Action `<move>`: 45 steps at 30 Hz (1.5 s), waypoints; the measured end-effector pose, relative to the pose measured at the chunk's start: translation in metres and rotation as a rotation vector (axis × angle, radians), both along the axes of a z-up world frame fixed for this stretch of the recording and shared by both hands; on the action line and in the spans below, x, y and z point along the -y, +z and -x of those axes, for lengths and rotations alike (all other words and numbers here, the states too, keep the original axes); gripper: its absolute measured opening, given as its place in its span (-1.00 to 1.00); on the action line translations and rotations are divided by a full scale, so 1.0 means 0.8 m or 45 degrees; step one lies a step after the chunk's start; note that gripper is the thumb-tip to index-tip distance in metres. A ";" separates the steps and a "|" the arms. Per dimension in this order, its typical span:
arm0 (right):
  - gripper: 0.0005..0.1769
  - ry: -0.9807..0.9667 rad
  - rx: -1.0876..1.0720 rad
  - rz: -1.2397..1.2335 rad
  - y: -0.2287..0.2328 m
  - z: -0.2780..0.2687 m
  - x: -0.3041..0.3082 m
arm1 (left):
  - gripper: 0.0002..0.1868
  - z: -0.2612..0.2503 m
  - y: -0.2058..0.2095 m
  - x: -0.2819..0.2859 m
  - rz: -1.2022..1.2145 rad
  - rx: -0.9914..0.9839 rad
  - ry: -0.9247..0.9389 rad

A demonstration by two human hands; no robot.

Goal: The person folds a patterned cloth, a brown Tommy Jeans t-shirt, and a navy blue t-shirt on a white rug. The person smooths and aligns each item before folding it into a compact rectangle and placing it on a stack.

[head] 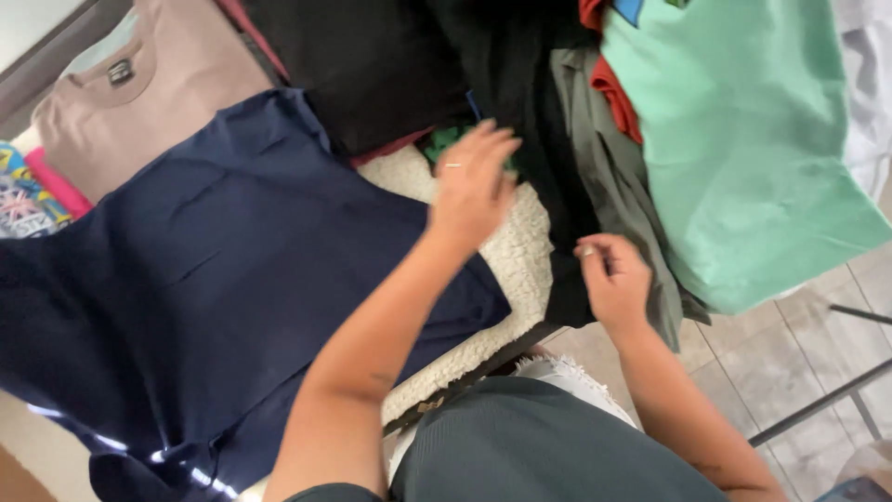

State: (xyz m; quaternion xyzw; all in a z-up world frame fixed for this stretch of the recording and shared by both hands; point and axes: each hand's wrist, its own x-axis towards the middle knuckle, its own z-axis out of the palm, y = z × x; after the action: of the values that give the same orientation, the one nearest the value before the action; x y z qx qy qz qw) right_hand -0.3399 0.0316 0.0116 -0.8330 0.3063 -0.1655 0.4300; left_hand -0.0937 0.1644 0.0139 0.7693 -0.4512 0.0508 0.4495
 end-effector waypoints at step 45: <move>-0.84 0.416 -0.348 0.090 -0.099 0.017 -0.130 | -0.81 0.066 -0.067 -0.231 -0.501 -0.541 0.156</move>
State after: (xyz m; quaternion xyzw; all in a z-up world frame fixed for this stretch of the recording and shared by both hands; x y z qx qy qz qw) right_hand -0.3533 0.1360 -0.0678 -0.9008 0.2166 0.0102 0.3761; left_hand -0.1466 0.3491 -0.0393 0.8608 -0.3010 -0.1729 0.3722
